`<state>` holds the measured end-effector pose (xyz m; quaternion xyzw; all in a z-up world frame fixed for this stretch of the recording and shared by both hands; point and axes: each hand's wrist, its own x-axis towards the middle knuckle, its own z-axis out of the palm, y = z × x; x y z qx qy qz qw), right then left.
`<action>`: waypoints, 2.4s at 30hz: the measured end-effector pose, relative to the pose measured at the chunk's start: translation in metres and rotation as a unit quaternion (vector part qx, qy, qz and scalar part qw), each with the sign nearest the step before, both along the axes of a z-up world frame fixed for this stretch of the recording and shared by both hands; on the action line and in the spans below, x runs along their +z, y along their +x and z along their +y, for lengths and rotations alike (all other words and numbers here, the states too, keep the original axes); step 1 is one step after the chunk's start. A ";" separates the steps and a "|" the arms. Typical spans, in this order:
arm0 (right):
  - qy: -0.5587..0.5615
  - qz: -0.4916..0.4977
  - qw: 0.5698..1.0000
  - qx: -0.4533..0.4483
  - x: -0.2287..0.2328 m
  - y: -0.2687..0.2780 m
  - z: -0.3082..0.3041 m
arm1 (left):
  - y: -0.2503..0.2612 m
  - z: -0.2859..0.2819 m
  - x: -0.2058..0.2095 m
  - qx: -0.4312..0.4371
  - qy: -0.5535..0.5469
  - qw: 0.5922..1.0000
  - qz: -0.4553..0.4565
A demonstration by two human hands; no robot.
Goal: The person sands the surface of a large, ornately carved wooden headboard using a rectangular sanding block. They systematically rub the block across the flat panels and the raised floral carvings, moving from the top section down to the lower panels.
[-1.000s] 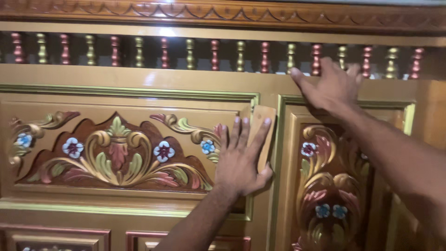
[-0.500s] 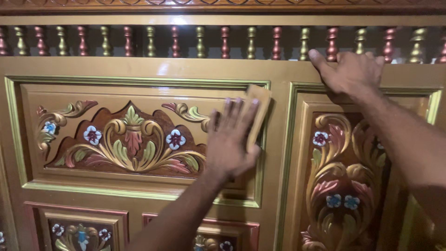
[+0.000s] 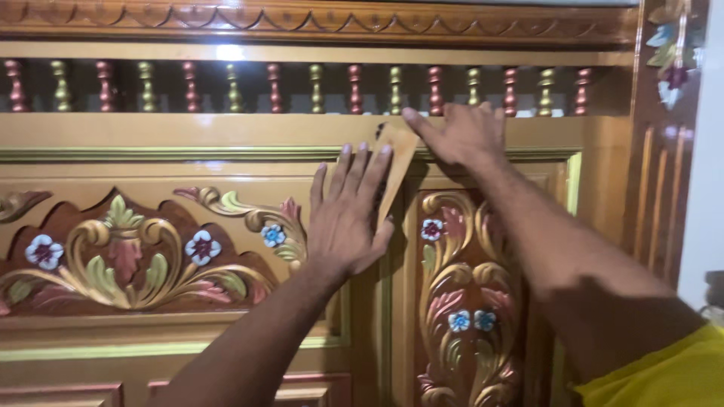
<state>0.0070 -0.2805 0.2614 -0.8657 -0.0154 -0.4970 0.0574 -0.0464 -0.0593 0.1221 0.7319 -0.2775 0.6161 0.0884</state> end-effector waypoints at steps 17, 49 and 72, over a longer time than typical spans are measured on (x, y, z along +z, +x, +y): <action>0.010 0.001 0.999 0.033 -0.004 -0.010 0.001 | 0.018 0.007 0.026 0.044 -0.076 0.996 -0.019; 0.016 0.006 0.999 0.044 -0.005 -0.003 -0.001 | 0.027 0.022 0.041 0.072 -0.156 0.985 0.000; -0.005 -0.003 0.999 0.036 -0.004 -0.001 -0.003 | 0.011 0.064 -0.002 0.072 0.055 0.995 -0.044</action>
